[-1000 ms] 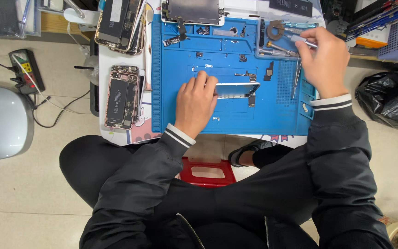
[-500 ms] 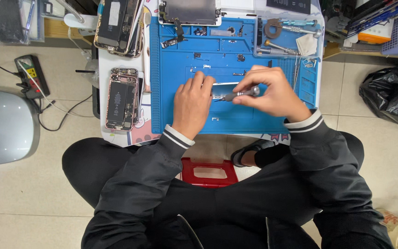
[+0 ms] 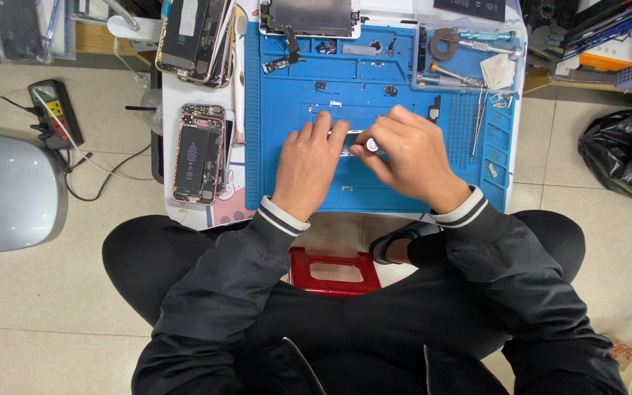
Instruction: The person is repairing a smartphone on a blue work mat. They use a small metal tool to pry and remove a component from the phone's frame, then place the part on the mat. The person continues to work on the device, manipulating small internal parts.
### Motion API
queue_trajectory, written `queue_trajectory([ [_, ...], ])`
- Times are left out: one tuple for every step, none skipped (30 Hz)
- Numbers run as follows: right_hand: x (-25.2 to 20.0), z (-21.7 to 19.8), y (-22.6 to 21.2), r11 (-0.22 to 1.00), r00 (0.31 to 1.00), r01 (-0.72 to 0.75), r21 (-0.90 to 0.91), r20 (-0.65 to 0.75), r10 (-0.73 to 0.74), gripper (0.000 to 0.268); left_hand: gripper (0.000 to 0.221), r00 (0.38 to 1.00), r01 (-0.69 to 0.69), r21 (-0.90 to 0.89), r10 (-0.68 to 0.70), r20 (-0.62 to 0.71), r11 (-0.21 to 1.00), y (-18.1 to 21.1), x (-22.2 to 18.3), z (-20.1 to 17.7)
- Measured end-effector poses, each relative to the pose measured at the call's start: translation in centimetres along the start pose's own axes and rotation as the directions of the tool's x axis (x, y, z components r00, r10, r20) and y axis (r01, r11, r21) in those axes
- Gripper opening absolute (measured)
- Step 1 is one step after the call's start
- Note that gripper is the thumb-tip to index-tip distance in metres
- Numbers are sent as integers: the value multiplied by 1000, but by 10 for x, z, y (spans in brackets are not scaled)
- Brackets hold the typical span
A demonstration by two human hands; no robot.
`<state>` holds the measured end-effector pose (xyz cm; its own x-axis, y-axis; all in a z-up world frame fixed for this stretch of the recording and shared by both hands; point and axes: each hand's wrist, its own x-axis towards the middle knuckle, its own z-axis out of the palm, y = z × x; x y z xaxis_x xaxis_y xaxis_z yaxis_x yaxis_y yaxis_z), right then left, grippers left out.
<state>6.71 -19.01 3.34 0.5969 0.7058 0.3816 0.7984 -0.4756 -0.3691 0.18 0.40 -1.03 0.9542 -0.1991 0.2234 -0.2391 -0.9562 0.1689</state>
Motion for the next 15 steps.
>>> queue_trajectory([
  [-1, 1, 0, 1000, 1000, 2, 4, 1, -2, 4, 38, 1000, 4, 1, -4, 2, 1000, 0, -2, 1],
  [-1, 2, 0, 1000, 1000, 4, 1, -8, -4, 6, 37, 1000, -1, -3, 1, 5, 1000, -1, -2, 1],
  [-2, 2, 0, 1000, 1000, 6, -3, -17, -6, 7, 36, 1000, -5, -8, 5, 9, 1000, -1, -2, 2],
  [-3, 1, -1, 1000, 1000, 5, -3, -17, -5, 7, 36, 1000, -6, -9, 6, 9, 1000, 1, -2, 0],
  [-5, 0, -1, 1000, 1000, 4, -4, -15, -5, 8, 35, 999, 1, -32, 0, 33, 999, 2, -2, -2],
  [-3, 1, -2, 1000, 1000, 11, -3, -19, -11, 8, 35, 999, 9, -48, -7, 52, 999, 0, 0, -5],
  [-1, 2, -2, 1000, 1000, 15, -3, -24, -15, 8, 35, 999, 9, -43, -7, 48, 999, -2, 0, -5],
  [-1, 1, -2, 1000, 1000, 9, 2, -23, -9, 8, 32, 999, 3, -38, -2, 33, 999, -2, 0, -3],
  [-1, 1, -1, 1000, 1000, 3, 7, -22, -3, 8, 29, 1000, -3, -34, 4, 18, 999, -1, 0, -1],
  [-2, 1, -2, 1000, 1000, 4, 4, -20, -4, 8, 29, 1000, -3, -35, 3, 15, 999, -1, 0, -1],
  [-2, 1, -2, 1000, 1000, -2, 12, -26, 2, 8, 29, 1000, -2, -37, 3, 23, 999, -1, -1, -2],
  [-1, 3, -2, 1000, 999, -6, 21, -35, 6, 8, 29, 1000, -1, -36, 2, 28, 999, -2, 0, -2],
  [0, 2, -3, 1000, 999, -2, 18, -37, 2, 8, 29, 1000, -1, -34, 2, 23, 999, -2, 0, -3],
  [0, 1, -3, 1000, 999, -5, 27, -38, 6, 8, 29, 1000, 0, -46, 1, 24, 999, -2, 0, -3],
  [1, 1, -3, 999, 999, -8, 36, -40, 9, 8, 29, 1000, 0, -57, 1, 25, 998, -1, 1, -3],
])
